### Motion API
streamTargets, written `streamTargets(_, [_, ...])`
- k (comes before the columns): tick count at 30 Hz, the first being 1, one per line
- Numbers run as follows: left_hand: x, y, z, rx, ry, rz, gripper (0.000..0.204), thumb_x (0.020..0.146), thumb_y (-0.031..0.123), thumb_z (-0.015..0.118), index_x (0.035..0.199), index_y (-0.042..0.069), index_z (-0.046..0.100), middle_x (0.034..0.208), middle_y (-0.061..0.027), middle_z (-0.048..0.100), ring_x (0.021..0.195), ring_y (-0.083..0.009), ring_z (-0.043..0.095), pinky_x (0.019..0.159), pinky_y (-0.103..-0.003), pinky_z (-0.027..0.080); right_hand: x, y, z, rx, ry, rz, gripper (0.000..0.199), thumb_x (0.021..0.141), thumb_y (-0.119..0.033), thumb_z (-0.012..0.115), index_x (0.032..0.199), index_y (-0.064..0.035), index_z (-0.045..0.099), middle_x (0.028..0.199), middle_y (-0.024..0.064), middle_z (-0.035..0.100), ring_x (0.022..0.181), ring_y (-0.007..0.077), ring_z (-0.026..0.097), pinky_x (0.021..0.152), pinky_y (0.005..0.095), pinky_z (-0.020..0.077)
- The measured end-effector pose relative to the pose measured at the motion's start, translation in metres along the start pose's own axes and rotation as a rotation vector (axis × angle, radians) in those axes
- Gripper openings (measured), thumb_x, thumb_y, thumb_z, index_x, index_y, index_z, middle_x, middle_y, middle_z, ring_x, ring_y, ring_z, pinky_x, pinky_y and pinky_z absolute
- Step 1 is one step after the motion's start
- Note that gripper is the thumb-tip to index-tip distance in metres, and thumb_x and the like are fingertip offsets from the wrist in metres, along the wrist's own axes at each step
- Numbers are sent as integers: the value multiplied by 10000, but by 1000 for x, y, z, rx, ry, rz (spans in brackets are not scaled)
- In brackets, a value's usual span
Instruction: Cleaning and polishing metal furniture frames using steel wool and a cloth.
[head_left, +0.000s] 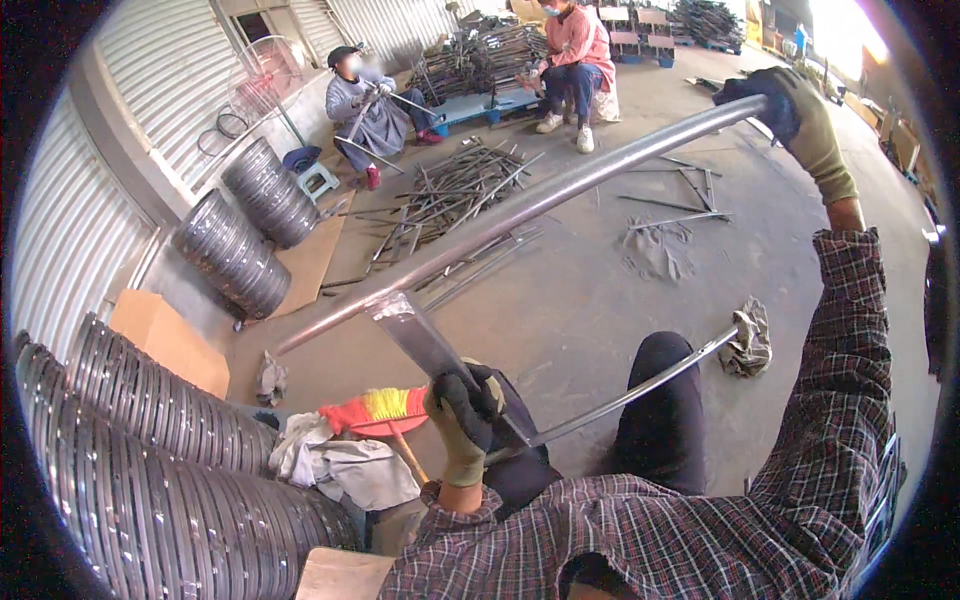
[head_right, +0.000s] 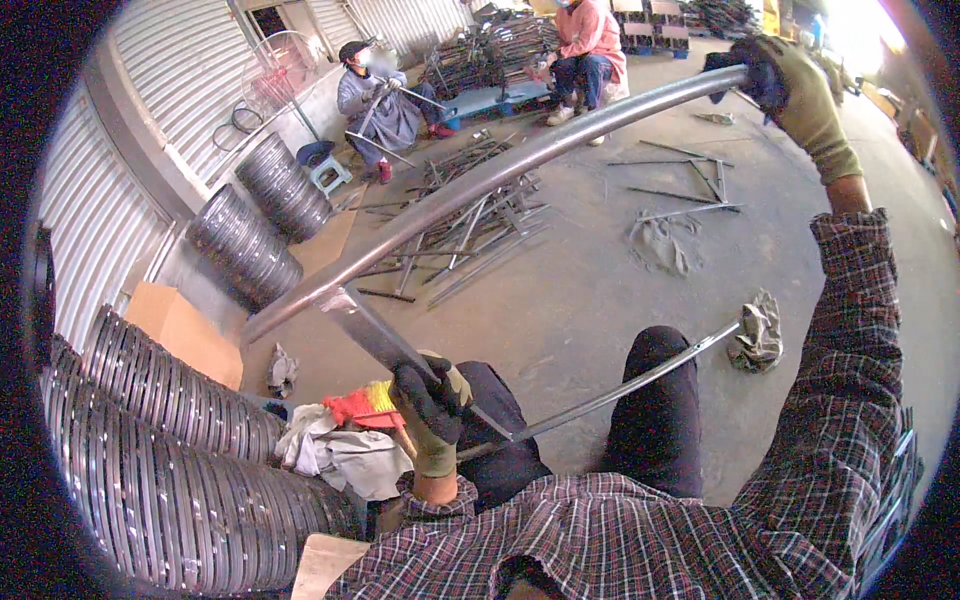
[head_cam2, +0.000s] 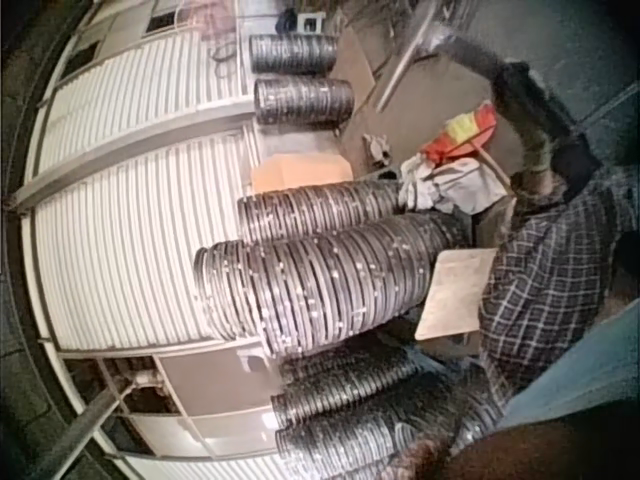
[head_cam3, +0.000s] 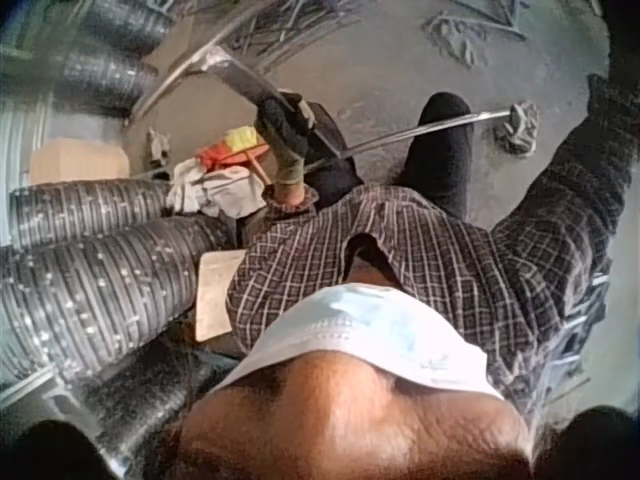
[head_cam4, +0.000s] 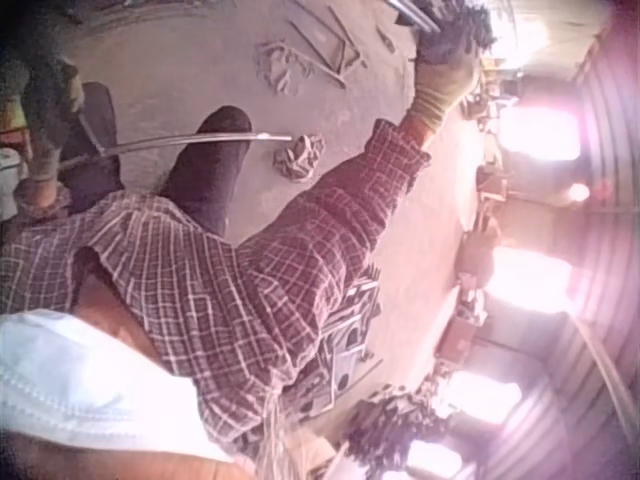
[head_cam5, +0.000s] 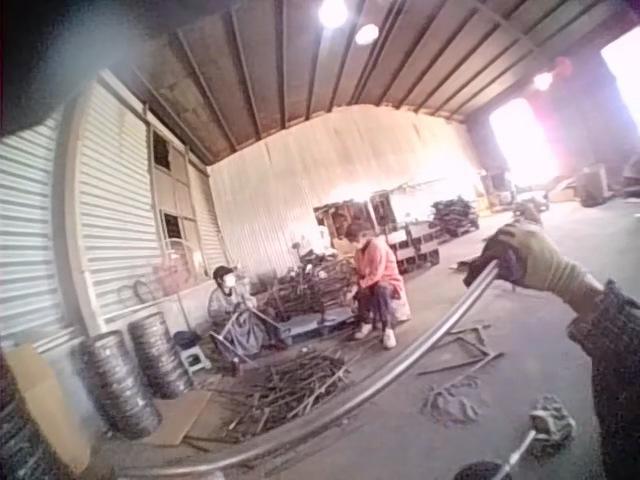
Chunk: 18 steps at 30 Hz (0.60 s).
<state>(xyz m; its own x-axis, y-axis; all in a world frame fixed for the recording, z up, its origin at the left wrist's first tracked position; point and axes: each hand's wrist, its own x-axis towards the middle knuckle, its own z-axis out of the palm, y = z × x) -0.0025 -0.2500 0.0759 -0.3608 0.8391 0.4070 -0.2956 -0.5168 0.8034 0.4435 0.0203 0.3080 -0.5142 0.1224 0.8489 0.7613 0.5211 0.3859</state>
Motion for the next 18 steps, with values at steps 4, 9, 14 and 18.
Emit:
streamTargets(4, [-1, 0, -1, 27, 7, -16, 460, 1028, 504, 465, 999, 52, 544, 629, -43, 520, 481, -147, 468, 452, -299, 393, -10, 19, -8, 76, -30, 95, 424, 842, -230, 742, 1207, -44, 633, 1120, 171, 681, 1025, 354, 658, 923, 415, 505])
streamTargets(9, [-2, -3, 1, -49, 34, -53, 471, 1029, 520, 446, 993, 61, 545, 635, -37, 515, 485, -150, 466, 458, -298, 392, -11, 22, -15, 323, -215, 305, 372, 830, -200, 748, 1149, -34, 649, 993, 143, 699, 954, 284, 675, 904, 380, 508])
streamTargets(14, [-3, -7, 0, 41, 39, -26, 491, 1021, 542, 447, 997, 62, 550, 633, -31, 503, 486, -150, 456, 459, -302, 386, -15, 37, -17, 187, -265, 497, 633, 749, -170, 825, 1294, -23, 538, 1164, 135, 629, 1071, 249, 619, 968, 363, 488])
streamTargets(18, [-5, -7, -4, 55, 17, 20, 496, 1021, 543, 444, 996, 61, 561, 626, -35, 496, 475, -149, 441, 454, -302, 380, -27, 63, -14, 250, -255, 330, 650, 723, -199, 853, 1281, -48, 557, 1148, 91, 640, 1039, 198, 620, 922, 352, 512])
